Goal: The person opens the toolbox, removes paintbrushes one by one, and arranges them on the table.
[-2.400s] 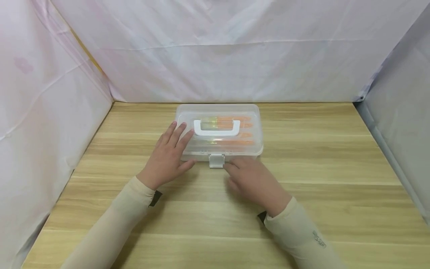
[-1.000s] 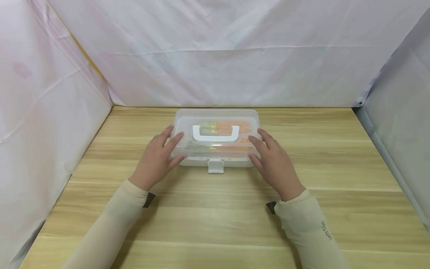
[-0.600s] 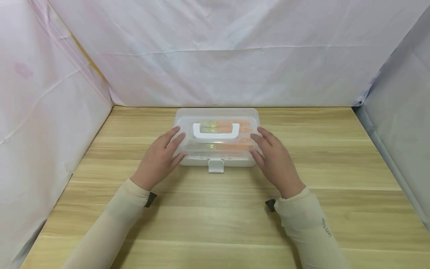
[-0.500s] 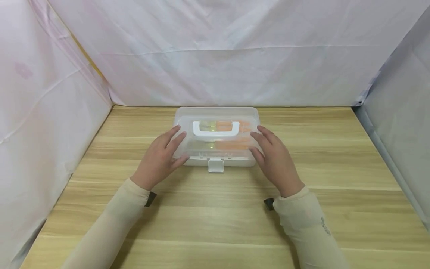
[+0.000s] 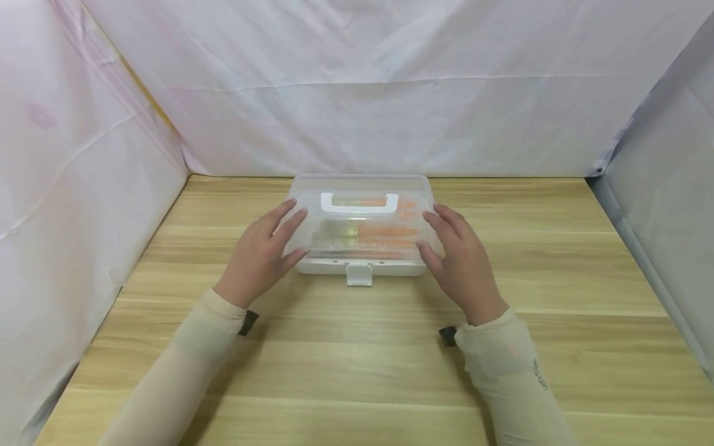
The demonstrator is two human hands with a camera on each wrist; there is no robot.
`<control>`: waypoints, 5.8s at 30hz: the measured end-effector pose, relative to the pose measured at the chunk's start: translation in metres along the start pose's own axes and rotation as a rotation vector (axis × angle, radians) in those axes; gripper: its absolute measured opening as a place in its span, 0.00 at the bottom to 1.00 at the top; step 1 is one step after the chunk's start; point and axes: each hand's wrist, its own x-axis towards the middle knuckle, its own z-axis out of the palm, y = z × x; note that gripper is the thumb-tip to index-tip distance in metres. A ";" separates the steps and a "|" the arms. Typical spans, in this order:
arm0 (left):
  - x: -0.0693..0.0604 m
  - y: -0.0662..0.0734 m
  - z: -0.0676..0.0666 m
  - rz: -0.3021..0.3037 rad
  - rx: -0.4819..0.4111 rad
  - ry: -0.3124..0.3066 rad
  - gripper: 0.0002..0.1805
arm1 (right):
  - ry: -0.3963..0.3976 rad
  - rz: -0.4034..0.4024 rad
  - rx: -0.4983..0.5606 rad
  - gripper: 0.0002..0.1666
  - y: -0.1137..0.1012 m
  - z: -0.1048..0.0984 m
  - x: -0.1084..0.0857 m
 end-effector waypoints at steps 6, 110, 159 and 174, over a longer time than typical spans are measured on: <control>0.005 -0.003 -0.004 -0.006 -0.010 0.034 0.38 | 0.059 0.006 0.031 0.35 0.003 -0.002 0.001; 0.078 -0.077 0.012 -0.458 -0.603 0.017 0.16 | -0.033 0.579 0.521 0.17 0.067 0.006 0.072; 0.057 -0.077 0.045 -0.432 -0.643 -0.211 0.45 | -0.238 0.717 0.618 0.17 0.081 0.009 0.108; 0.056 -0.079 0.047 -0.473 -0.651 -0.252 0.46 | -0.338 0.737 0.609 0.18 0.087 0.019 0.097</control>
